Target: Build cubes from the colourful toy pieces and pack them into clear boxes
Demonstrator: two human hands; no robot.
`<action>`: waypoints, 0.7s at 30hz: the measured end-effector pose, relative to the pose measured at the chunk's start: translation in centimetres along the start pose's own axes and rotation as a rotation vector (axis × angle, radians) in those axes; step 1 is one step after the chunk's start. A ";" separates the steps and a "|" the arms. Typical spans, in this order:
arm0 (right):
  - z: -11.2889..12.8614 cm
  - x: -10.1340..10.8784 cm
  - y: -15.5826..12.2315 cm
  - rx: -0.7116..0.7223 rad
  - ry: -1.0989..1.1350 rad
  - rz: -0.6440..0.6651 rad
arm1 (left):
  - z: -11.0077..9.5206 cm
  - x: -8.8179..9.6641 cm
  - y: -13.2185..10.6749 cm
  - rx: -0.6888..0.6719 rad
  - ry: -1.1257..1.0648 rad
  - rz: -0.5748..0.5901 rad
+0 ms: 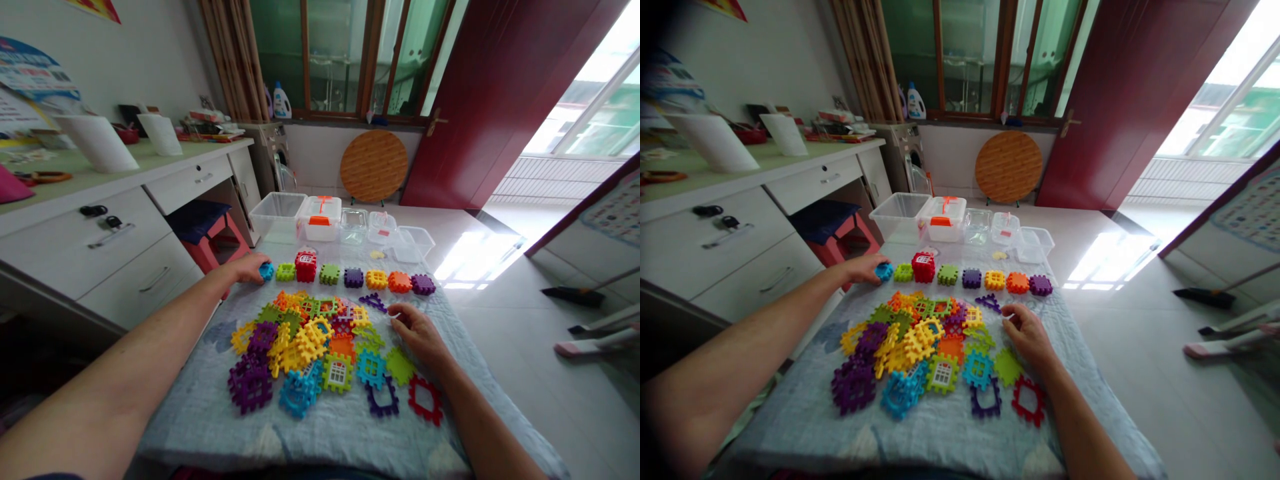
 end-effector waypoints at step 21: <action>-0.3 0.0 0.1 -0.002 -0.026 -0.007 | -0.3 1.1 -2.1 -0.021 -0.040 -0.231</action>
Point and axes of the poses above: each hand's wrist, its own y-axis towards the middle knuckle, its own x-axis out of the back of the hand, z = x × y, the point moved 10 cm from there along y, towards the middle knuckle, and after that the axes turned 14 degrees about -x, right-handed, at the moved point
